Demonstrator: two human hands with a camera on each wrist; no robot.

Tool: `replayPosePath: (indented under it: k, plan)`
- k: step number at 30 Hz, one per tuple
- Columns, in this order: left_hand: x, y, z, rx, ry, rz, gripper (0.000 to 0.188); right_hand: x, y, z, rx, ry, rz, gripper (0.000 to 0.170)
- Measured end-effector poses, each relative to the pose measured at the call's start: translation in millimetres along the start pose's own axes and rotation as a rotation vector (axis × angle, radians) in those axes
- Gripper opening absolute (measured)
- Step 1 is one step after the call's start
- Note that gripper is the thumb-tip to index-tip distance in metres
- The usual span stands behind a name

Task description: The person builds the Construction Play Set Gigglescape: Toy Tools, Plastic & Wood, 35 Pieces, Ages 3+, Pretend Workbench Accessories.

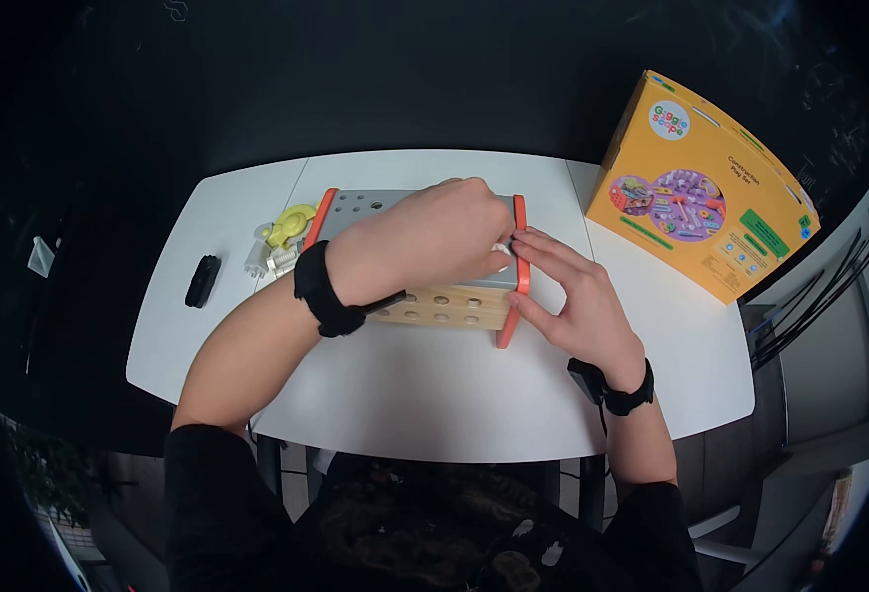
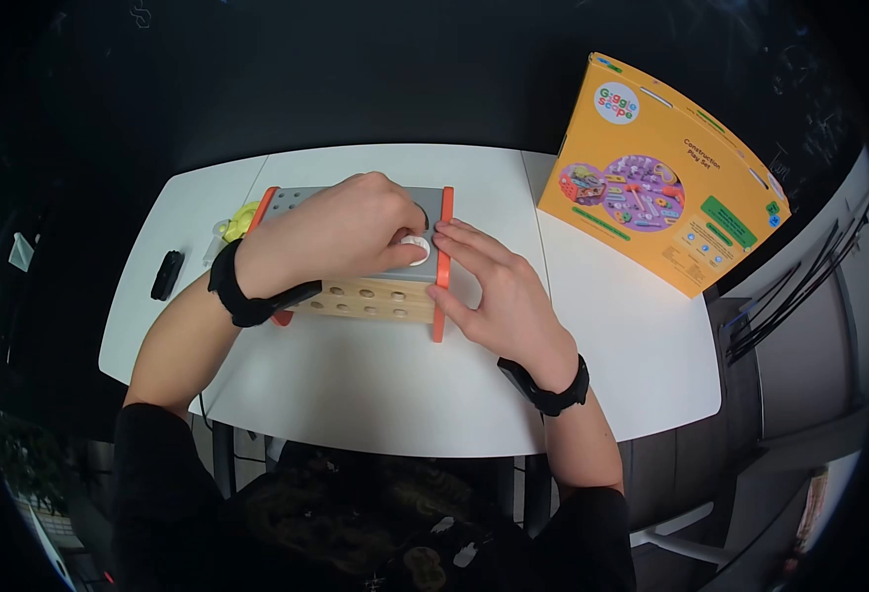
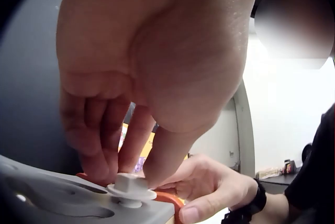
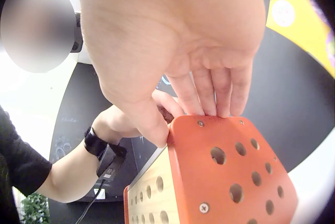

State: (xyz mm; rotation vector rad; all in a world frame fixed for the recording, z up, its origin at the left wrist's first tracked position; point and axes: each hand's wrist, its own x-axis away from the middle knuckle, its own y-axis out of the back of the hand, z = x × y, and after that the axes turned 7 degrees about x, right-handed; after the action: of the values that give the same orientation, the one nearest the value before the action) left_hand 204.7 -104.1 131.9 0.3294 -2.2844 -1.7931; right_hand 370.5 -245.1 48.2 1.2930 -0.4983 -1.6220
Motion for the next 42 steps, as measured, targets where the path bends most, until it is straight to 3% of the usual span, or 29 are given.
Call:
replayPosePath:
  k: [2, 5, 9, 12, 14, 15, 18, 20, 23, 27, 29, 30, 32, 33, 36, 38, 42]
  plan:
    - [-1, -9, 15, 0.186, -0.338, -0.182, 0.017, 0, 1, 0, -0.007, -0.006, 0.0, 0.047]
    - [-4, -5, 21, 0.27, -0.408, -0.055, 0.016, 0, 2, 1, 0.003, -0.018, 0.016, 0.047]
    - [0, 2, 12, 0.415, -0.417, -0.141, 0.015, 0, 2, 1, -0.004, -0.012, 0.011, 0.047]
    - [-2, -1, 6, 0.32, -0.261, -0.213, 0.015, 0, 2, 3, -0.003, -0.009, 0.009, 0.047]
    - [-2, -1, 1, 0.047, -0.046, -0.076, 0.015, -2, 2, 2, -0.006, -0.002, 0.007, 0.047]
    - [-1, -2, 0, 0.046, -0.045, -0.079, 0.015, -1, 2, 2, -0.007, -0.002, 0.003, 0.047]
    - [-2, -6, 3, 0.108, -0.052, -0.056, 0.009, 0, 2, 2, -0.006, -0.01, 0.002, 0.047]
    - [-2, -10, 11, 0.25, -0.319, -0.132, 0.007, -1, 2, 2, -0.004, -0.016, 0.005, 0.047]
    - [0, 1, 14, 0.343, -0.289, -0.018, 0.01, 0, 2, 1, -0.018, -0.008, 0.012, 0.047]
    - [-2, 0, 22, 0.465, -0.396, -0.087, 0.006, -1, 1, 1, -0.005, -0.013, 0.014, 0.047]
    - [-2, -4, 14, 0.252, -0.227, -0.25, 0.009, -1, 1, 1, 0.0, -0.014, 0.018, 0.047]
    - [-3, -4, 9, 0.253, -0.227, -0.252, 0.009, -1, 1, 1, 0.01, -0.007, 0.012, 0.047]
    - [-3, -3, 0, 0.015, -0.001, -0.04, 0.012, 0, 1, 1, 0.019, 0.003, 0.009, 0.048]
    - [-2, -3, 0, 0.017, 0.002, -0.041, 0.012, 0, 1, 1, 0.003, -0.004, 0.007, 0.048]
    - [-3, -9, 8, 0.068, -0.11, -0.054, 0.015, -1, 3, 4, -0.015, -0.017, 0.011, 0.048]
    - [-5, -11, 18, 0.237, -0.384, -0.064, 0.018, -1, 3, 4, -0.013, -0.026, 0.016, 0.048]
    - [4, -4, 9, 0.318, -0.388, -0.129, 0.018, -2, 3, 3, -0.016, -0.016, 0.009, 0.047]
